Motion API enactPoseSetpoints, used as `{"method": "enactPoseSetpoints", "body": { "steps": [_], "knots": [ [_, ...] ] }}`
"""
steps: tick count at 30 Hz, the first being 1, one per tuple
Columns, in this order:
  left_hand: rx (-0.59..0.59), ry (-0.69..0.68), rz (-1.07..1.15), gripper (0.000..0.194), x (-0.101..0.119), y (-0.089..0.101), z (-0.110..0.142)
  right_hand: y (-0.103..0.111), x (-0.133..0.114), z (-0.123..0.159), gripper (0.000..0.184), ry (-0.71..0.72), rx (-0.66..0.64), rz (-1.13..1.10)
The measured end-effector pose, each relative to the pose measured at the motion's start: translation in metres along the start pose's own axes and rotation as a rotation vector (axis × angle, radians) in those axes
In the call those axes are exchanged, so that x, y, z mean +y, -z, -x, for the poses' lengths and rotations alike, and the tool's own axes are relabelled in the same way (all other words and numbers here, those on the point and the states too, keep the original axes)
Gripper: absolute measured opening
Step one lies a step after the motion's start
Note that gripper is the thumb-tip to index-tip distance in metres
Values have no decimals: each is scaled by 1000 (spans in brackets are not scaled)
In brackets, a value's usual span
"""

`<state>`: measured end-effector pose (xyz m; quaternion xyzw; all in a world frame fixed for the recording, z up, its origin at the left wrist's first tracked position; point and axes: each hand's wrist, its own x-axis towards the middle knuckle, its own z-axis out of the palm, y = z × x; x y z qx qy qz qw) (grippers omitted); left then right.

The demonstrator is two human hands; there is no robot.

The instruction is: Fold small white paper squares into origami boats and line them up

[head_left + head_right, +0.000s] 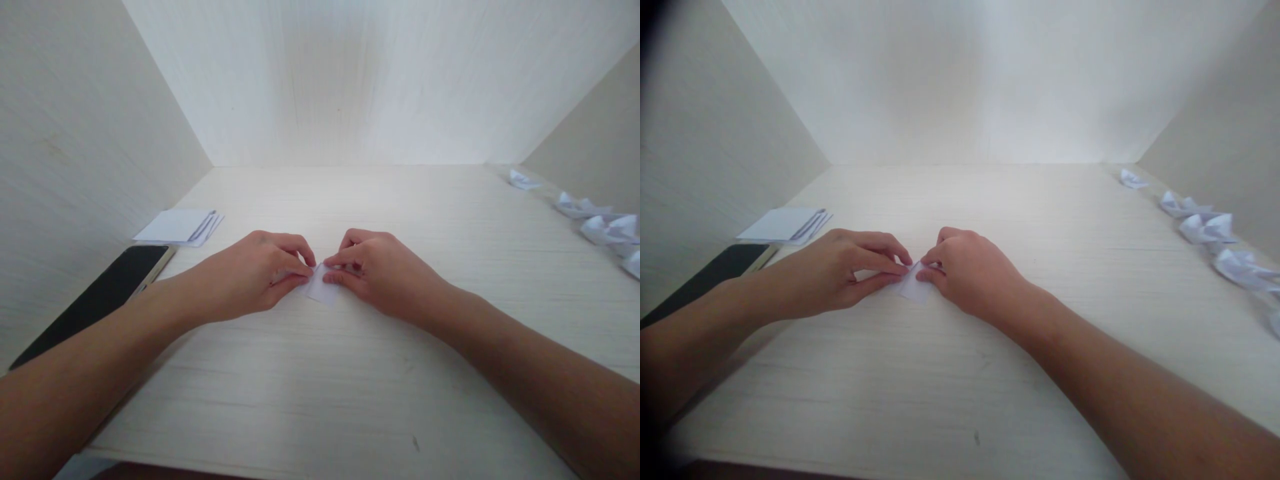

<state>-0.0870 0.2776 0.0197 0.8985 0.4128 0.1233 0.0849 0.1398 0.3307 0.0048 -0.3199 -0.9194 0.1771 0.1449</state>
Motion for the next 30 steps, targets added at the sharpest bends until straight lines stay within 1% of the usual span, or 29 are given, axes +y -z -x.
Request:
{"method": "enactPoseSetpoints", "body": {
  "steps": [4,7,9,15,30],
  "knots": [
    [17,-16,3,22,-1,-1,-1,3,-4,0,21,-13,-49,3],
    [29,-22,4,20,-1,0,-2,3,-6,0,21,-25,-62,-7],
    [30,-31,3,21,-2,0,-1,3,-6,0,21,-23,-61,-13],
    [-20,-13,-13,22,-3,2,1,0,-5,0,20,-16,-53,-32],
    [12,-20,5,18,-2,-1,0,0,-6,0,21,-19,-59,-46]
  ]
}}
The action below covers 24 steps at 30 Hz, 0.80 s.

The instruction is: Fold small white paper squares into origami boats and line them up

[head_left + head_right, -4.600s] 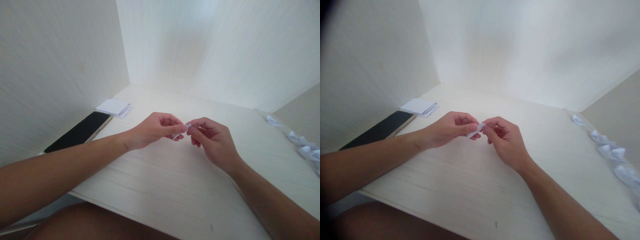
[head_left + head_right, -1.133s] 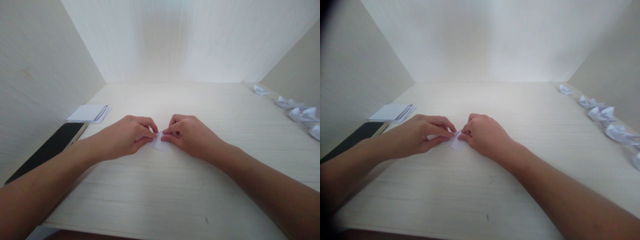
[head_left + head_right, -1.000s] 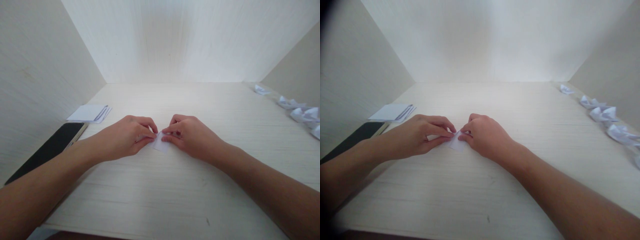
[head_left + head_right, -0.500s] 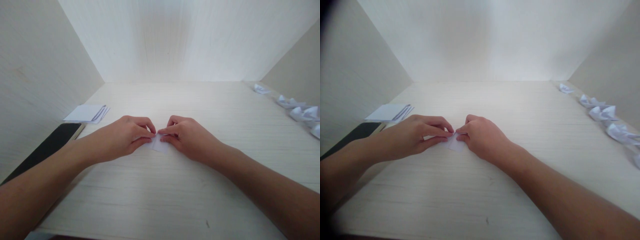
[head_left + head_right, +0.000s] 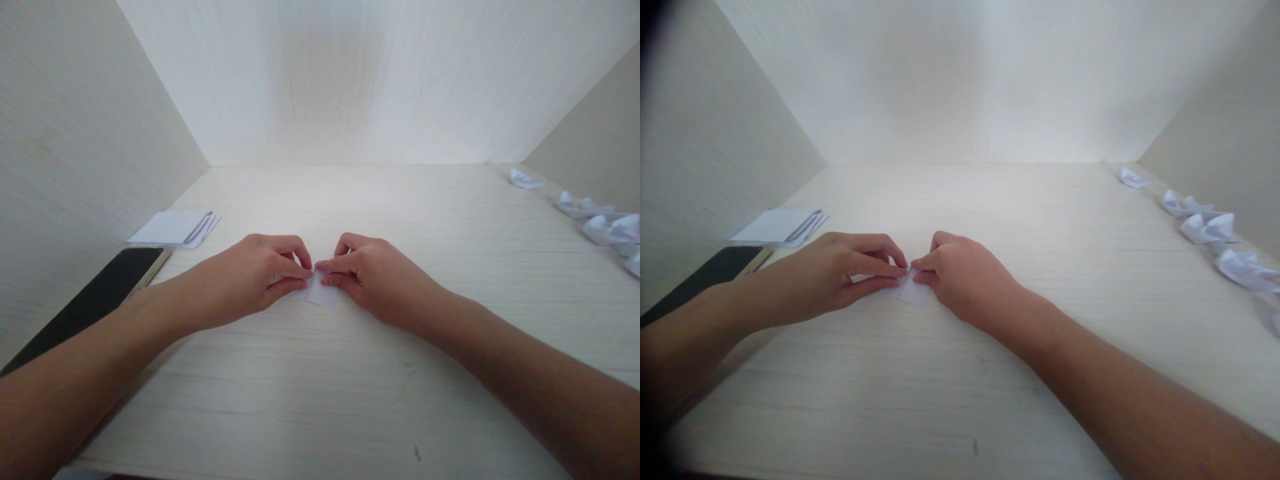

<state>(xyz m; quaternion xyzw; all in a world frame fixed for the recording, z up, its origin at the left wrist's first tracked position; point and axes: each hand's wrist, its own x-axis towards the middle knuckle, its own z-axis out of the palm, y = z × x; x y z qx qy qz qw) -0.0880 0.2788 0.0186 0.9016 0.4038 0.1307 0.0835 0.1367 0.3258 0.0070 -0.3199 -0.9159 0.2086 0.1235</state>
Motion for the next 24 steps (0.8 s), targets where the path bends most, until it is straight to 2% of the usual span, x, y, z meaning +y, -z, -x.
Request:
{"method": "enactPoseSetpoints", "body": {
  "steps": [24],
  "knots": [
    [-23,32,5,21,2,1,-1,0,0,1,23,20,-4,37]
  ]
}}
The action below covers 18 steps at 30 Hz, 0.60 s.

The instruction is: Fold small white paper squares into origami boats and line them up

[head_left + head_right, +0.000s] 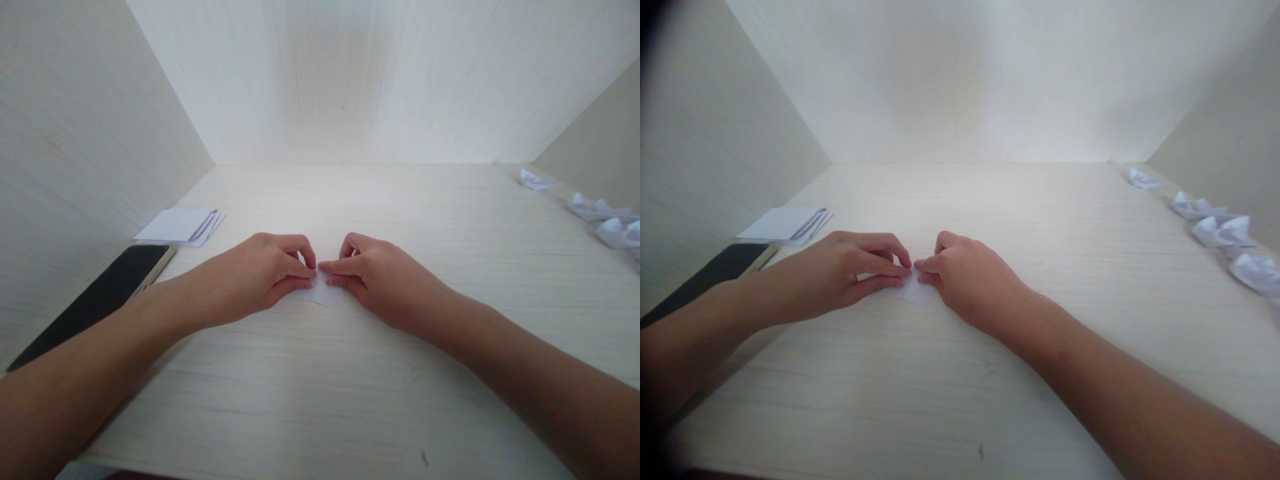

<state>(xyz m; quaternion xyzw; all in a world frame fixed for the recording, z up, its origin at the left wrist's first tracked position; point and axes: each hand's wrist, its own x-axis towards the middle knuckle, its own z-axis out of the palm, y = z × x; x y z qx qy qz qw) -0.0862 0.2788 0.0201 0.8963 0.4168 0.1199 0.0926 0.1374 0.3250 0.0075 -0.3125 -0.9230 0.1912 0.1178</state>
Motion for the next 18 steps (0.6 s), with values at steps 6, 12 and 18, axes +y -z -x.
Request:
{"method": "enactPoseSetpoints", "body": {
  "steps": [6,12,18],
  "knots": [
    [-2,2,5,21,0,0,0,-1,1,0,23,8,-1,22],
    [2,6,0,21,0,-1,0,-2,2,-1,24,17,-5,33],
    [-4,18,9,21,1,1,0,-1,2,-1,26,36,-5,125]
  ]
}}
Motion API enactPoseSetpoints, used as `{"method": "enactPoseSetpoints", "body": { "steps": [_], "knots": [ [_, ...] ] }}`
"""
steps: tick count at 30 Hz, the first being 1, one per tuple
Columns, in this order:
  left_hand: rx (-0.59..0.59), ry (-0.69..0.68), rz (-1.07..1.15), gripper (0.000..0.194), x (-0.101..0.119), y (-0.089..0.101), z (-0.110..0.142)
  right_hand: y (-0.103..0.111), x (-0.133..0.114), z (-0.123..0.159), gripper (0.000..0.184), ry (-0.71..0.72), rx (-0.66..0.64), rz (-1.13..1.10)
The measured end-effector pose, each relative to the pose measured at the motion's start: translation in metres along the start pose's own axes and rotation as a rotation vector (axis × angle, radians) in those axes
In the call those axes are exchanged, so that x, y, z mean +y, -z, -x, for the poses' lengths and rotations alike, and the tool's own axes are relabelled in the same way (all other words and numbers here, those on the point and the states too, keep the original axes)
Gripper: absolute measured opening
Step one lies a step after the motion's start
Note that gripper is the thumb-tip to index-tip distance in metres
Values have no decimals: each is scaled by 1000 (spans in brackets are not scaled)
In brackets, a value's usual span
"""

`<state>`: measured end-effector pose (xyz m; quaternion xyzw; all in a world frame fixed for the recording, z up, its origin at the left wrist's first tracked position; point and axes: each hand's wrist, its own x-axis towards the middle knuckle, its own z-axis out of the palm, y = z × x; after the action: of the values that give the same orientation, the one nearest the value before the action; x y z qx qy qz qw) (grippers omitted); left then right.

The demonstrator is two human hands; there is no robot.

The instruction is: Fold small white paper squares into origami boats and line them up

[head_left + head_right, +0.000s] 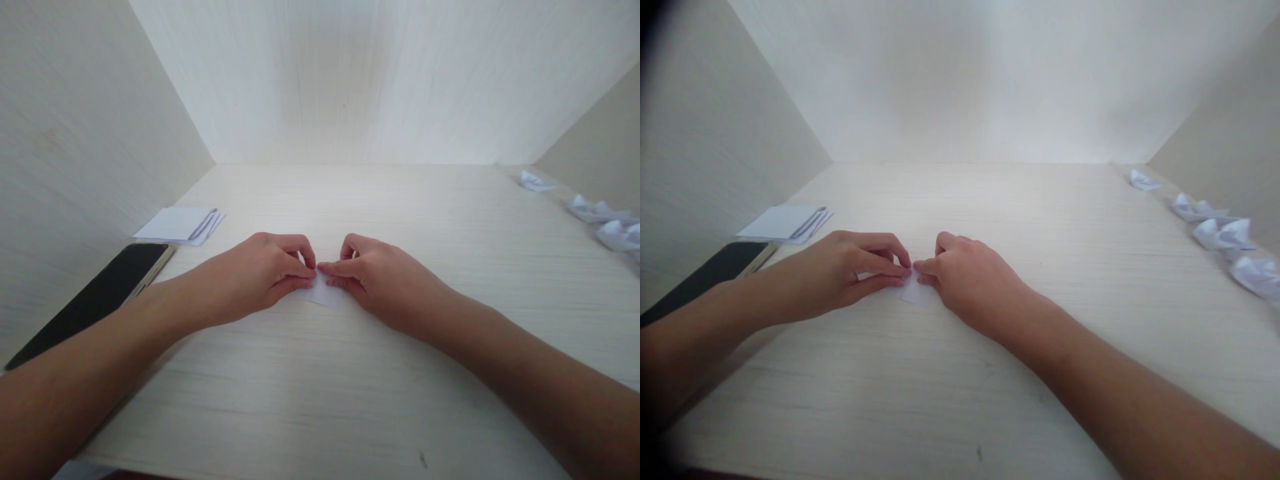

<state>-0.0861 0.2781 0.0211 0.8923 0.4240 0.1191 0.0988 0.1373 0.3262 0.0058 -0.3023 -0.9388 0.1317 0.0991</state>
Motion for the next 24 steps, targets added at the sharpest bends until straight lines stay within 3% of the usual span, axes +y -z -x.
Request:
{"method": "enactPoseSetpoints", "body": {
  "steps": [6,15,24],
  "knots": [
    [7,-17,3,21,0,1,-1,3,-3,1,31,59,-16,207],
    [1,14,10,24,2,1,0,6,-8,1,33,30,-72,251],
    [-7,-37,-244,29,17,-7,2,7,-9,2,31,30,-63,294]
  ]
}}
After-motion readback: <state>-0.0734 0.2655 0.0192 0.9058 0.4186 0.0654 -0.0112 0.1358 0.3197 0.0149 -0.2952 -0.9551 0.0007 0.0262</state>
